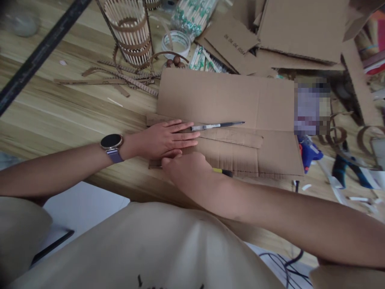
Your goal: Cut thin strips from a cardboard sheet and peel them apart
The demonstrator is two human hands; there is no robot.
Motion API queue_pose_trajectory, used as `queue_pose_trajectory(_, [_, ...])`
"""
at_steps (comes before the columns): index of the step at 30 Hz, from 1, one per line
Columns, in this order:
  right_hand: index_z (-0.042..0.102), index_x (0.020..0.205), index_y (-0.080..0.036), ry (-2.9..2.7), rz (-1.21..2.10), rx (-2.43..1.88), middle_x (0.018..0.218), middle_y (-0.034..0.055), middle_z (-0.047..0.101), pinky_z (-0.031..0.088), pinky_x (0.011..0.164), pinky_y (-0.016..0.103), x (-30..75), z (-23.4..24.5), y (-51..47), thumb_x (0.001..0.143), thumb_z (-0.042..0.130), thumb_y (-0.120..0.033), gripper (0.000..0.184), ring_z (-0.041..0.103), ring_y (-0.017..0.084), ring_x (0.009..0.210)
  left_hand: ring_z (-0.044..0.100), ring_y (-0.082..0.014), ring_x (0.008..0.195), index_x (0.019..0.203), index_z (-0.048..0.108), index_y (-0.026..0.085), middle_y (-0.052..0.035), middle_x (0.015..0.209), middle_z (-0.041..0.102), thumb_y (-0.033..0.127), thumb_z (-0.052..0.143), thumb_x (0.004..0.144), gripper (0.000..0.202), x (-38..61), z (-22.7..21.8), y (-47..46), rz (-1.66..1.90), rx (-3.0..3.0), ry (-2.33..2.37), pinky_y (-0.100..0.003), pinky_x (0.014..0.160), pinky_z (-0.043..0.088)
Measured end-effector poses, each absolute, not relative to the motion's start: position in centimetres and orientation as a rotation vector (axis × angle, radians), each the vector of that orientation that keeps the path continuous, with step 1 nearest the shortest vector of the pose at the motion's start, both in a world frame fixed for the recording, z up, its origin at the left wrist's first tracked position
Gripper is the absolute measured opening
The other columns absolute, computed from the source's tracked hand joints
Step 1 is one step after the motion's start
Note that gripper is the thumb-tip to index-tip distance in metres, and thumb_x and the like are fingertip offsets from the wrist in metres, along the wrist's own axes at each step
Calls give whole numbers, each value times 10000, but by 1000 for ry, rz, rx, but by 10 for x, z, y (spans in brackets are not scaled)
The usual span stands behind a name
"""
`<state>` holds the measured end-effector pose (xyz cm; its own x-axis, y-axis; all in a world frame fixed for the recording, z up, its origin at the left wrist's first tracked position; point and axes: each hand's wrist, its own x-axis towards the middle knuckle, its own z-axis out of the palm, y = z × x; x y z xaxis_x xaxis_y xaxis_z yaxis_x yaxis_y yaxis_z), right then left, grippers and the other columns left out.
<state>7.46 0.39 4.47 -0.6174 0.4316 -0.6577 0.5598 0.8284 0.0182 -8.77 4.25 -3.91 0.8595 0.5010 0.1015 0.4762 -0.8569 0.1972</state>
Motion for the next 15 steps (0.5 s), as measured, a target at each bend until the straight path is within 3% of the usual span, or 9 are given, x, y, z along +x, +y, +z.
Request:
queue_pose_trajectory(3, [594,1303,-145,2274,-152,676,919,122,755,378,520,273,79,49,9,884,404,38,495,751,262,830,307,-290,1544,1499,514,240,-36,1629,410,338,428,1070,448,-88,-38,42,249,2853,764,-486,1256,264])
queue_pose_trajectory(7, [627,1258,-160,2321,-163,622,891,102,753,380,514,292,85,54,16,878,439,18,460,738,271,814,295,-297,1548,1503,508,216,-53,1626,415,366,422,1074,462,-88,-37,41,242,2852,762,-495,1256,259])
queue_pose_trajectory(15, [643,1253,-133,2433,-151,648,1042,189,762,498,611,292,67,41,1,925,386,8,440,749,257,875,272,-276,1558,1526,474,236,-27,1645,386,286,434,1057,473,-87,-38,43,179,2862,796,-463,1263,237])
